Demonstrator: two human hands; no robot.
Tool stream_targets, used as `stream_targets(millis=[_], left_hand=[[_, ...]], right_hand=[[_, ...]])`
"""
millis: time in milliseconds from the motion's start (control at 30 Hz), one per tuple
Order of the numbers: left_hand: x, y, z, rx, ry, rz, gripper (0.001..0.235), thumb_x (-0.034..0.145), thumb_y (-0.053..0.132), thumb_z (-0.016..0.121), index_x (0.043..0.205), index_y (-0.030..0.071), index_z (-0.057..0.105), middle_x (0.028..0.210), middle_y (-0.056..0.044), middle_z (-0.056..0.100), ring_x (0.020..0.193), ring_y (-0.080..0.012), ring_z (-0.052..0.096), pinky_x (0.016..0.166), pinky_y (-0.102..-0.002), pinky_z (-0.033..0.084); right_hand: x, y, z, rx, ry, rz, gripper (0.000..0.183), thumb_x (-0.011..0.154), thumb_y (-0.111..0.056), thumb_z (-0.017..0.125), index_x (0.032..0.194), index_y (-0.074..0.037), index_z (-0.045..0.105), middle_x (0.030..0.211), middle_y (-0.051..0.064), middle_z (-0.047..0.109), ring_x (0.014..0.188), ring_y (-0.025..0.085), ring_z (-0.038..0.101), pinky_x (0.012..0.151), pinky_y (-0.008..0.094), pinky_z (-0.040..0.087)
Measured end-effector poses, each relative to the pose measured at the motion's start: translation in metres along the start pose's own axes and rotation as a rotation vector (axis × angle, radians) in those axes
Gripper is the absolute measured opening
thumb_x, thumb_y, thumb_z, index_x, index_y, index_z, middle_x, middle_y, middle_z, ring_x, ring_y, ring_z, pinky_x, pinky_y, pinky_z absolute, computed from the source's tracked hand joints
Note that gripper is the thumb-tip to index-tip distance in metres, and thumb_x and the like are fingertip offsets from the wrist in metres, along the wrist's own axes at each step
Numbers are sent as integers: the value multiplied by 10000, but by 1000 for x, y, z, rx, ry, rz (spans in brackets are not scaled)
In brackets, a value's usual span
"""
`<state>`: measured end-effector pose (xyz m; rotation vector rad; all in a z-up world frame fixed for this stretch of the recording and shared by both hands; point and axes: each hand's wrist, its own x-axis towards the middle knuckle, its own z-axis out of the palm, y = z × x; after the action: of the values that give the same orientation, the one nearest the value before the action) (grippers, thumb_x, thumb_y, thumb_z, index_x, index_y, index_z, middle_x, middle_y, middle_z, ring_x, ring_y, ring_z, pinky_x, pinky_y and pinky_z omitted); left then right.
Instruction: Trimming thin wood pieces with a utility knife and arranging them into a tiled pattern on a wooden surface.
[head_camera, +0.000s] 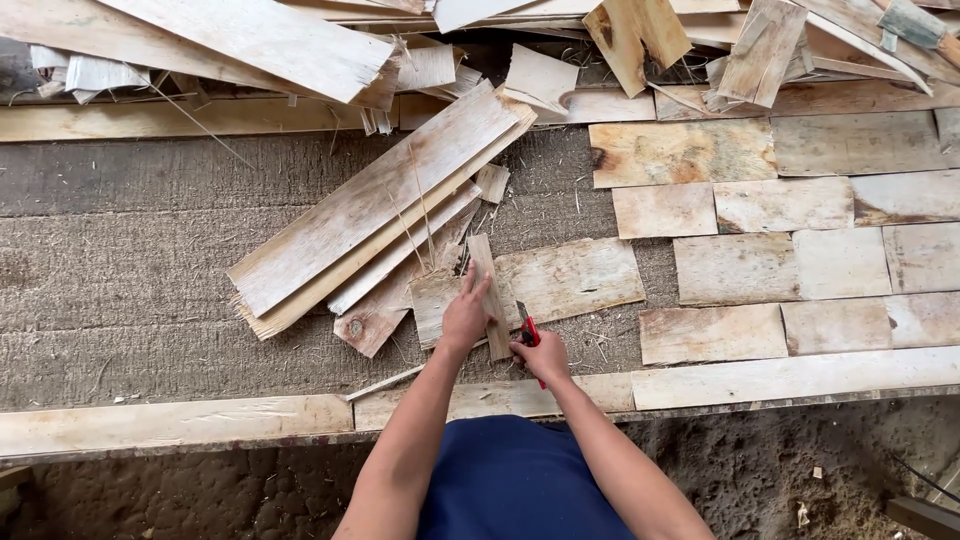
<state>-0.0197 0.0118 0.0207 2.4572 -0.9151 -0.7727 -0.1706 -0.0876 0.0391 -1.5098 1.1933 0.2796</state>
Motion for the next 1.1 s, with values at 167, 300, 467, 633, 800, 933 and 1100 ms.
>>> stream_targets(millis=[167,300,467,633,800,933,1100], left_hand=[[4,-6,7,-3,-5,1,959,681,180,925,1520,151,462,1704,-89,115,1083,-512,665,957,-550,597],[0,-2,2,8,-5,-3,937,696,150,917,1517,151,465,1702,-90,122,1093,-502,666,956,-540,602],[2,-1,2,4,-3,-14,951,686,157,924,1518,156,464,1703,-77,123,1098,-500,665,960,-544,601],[1,-1,4,-5,-1,-13,935,696,153,918,1518,158,471,1702,-76,131,1089,-507,665,958,-549,598],[0,1,3,22,-3,-11,943,699,181,920,1524,159,462,1703,-89,114,1098,-495,667,955,-530,607],[2,-4,9,-2,-3,-6,944,691,171,921,1516,142,463,1699,-104,120,1107,-494,662,964,-533,603],[-9,18,-14,-21,-35,-48,949,697,141,913,1528,157,454,1707,-80,111,1125,-498,654,980,-535,591]], right_hand=[[-1,1,-1,-48,-2,-29,172,821,-142,804,974,-65,789,727,78,765,657,176,761,618,240,608],[4,6,1,-89,14,-49,132,823,-170,804,944,-118,795,662,27,746,592,133,723,592,230,559],[19,16,4,-126,19,-79,138,811,-190,803,931,-121,793,662,40,747,593,149,723,605,252,546],[17,17,2,-88,5,-70,145,807,-185,782,937,-122,789,664,41,750,595,148,710,613,244,522],[8,11,-2,-84,-7,-70,146,815,-193,772,941,-119,782,670,48,755,609,153,719,624,248,523],[11,14,1,-78,-10,-77,143,827,-179,768,947,-102,782,678,62,758,614,164,722,626,253,526],[20,11,-8,-150,17,-27,217,893,-277,717,1040,-139,796,732,35,785,683,173,763,677,290,555]])
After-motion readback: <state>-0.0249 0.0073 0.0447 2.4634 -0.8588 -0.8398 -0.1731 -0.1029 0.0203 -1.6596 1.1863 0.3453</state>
